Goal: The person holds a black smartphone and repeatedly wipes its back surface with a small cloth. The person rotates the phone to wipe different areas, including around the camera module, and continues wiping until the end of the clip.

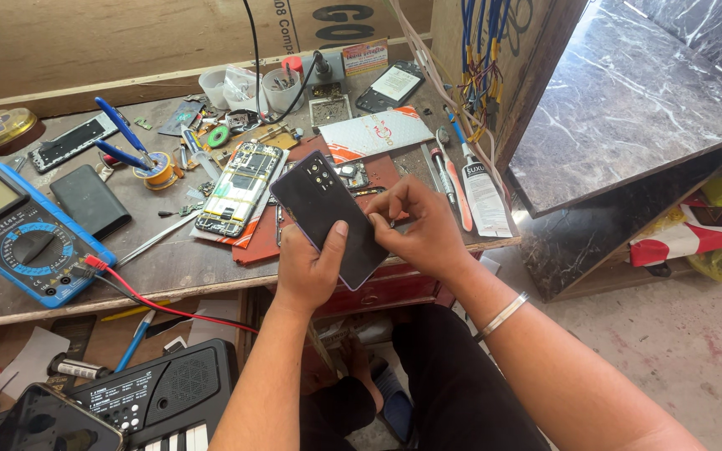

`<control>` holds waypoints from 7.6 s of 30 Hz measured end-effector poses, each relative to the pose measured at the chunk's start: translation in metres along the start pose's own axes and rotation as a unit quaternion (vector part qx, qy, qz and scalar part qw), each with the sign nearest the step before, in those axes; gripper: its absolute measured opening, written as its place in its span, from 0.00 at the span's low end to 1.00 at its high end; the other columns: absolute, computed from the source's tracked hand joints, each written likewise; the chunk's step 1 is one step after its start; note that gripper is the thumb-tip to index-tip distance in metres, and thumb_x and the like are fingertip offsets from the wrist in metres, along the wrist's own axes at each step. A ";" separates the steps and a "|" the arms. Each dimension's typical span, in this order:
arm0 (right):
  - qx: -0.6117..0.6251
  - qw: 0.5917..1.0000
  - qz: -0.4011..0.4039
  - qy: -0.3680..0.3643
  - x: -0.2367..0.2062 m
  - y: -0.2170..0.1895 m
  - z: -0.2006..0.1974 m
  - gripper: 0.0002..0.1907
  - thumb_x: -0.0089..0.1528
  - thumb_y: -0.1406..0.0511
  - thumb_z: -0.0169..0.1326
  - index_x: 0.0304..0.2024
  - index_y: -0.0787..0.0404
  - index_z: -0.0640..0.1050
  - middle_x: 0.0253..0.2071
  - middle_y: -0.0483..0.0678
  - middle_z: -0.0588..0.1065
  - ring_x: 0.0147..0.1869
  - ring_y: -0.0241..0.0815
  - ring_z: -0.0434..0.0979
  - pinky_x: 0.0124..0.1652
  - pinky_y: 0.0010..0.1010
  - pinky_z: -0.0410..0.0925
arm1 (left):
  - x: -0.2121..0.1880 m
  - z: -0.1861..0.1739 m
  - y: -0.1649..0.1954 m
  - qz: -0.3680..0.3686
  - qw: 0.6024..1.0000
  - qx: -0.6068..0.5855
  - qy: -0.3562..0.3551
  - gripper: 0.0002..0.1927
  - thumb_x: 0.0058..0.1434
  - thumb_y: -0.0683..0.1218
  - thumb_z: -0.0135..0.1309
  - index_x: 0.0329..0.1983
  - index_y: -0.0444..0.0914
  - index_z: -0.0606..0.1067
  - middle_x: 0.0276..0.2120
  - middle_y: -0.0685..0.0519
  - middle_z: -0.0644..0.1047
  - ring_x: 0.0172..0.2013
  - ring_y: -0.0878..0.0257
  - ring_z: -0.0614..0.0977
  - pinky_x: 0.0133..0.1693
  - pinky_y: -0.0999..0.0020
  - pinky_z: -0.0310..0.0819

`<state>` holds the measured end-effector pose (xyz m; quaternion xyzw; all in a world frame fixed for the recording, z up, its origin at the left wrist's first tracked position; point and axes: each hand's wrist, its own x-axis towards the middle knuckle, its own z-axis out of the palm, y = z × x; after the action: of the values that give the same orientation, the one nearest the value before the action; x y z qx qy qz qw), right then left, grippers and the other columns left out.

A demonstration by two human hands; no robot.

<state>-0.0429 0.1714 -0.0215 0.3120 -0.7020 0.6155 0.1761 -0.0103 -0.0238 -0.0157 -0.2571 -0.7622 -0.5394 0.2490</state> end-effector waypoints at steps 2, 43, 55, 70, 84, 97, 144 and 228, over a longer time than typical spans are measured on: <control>0.005 1.000 0.000 -0.002 -0.001 0.000 -0.001 0.16 0.60 0.75 0.61 0.35 0.60 0.65 0.38 0.49 0.80 0.44 0.32 0.78 0.45 0.25 0.73 | -0.001 0.001 -0.001 -0.003 1.000 0.004 0.002 0.11 0.69 0.45 0.50 0.38 0.34 0.80 0.25 0.50 0.81 0.26 0.60 0.82 0.32 0.65 0.73; 0.022 1.000 0.004 -0.013 0.000 -0.008 -0.002 0.14 0.60 0.74 0.60 0.38 0.59 0.68 0.39 0.42 0.80 0.40 0.29 0.79 0.44 0.23 0.73 | -0.004 0.000 -0.006 -0.021 0.995 -0.056 0.079 0.13 0.70 0.47 0.48 0.39 0.32 0.78 0.30 0.52 0.80 0.31 0.64 0.81 0.34 0.66 0.73; 0.069 0.996 0.019 0.051 -0.008 0.026 -0.005 0.10 0.65 0.75 0.52 0.37 0.59 0.64 0.38 0.43 0.71 0.39 0.28 0.69 0.38 0.20 0.65 | -0.007 0.000 -0.015 -0.018 0.990 -0.098 0.097 0.12 0.72 0.46 0.47 0.39 0.32 0.76 0.32 0.53 0.79 0.34 0.65 0.79 0.38 0.68 0.73; 0.320 0.933 0.129 -0.102 0.007 0.018 -0.022 0.14 0.64 0.71 0.59 0.42 0.56 0.66 0.38 0.46 0.79 0.41 0.34 0.78 0.41 0.25 0.70 | -0.004 -0.006 -0.005 -0.017 0.996 -0.063 0.054 0.12 0.71 0.48 0.55 0.41 0.32 0.78 0.33 0.53 0.82 0.34 0.66 0.82 0.38 0.71 0.74; 0.290 0.937 0.148 -0.123 0.005 0.031 -0.020 0.12 0.66 0.68 0.58 0.46 0.57 0.67 0.32 0.43 0.77 0.35 0.31 0.75 0.36 0.24 0.66 | 0.000 -0.010 -0.011 -0.100 0.980 -0.170 -0.031 0.13 0.68 0.48 0.56 0.41 0.31 0.78 0.31 0.53 0.82 0.31 0.69 0.81 0.33 0.74 0.74; 0.331 0.921 0.129 -0.159 0.006 0.027 -0.022 0.15 0.67 0.71 0.58 0.41 0.56 0.63 0.35 0.49 0.77 0.36 0.35 0.76 0.36 0.26 0.71 | 0.000 -0.015 -0.016 -0.140 0.976 -0.164 -0.015 0.17 0.70 0.52 0.55 0.34 0.32 0.78 0.21 0.56 0.77 0.19 0.73 0.73 0.19 0.77 0.61; 0.224 0.966 0.072 -0.105 -0.007 0.022 -0.012 0.15 0.70 0.73 0.52 0.35 0.58 0.60 0.39 0.50 0.76 0.43 0.34 0.73 0.45 0.26 0.70 | -0.003 -0.011 -0.023 -0.086 0.982 -0.170 0.017 0.12 0.73 0.47 0.51 0.45 0.32 0.78 0.38 0.55 0.81 0.38 0.71 0.79 0.40 0.74 0.73; 0.226 0.973 0.035 -0.014 -0.006 0.026 -0.008 0.14 0.71 0.75 0.48 0.35 0.59 0.60 0.47 0.53 0.76 0.43 0.34 0.73 0.45 0.27 0.72 | 0.001 -0.008 -0.011 -0.151 0.964 -0.145 -0.163 0.14 0.68 0.48 0.55 0.47 0.32 0.77 0.33 0.55 0.81 0.35 0.70 0.79 0.37 0.72 0.75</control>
<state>-0.0569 0.1821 -0.0432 0.3276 -0.5576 0.7596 0.0697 -0.0175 -0.0341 -0.0203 -0.2565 -0.7360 -0.6265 -0.0029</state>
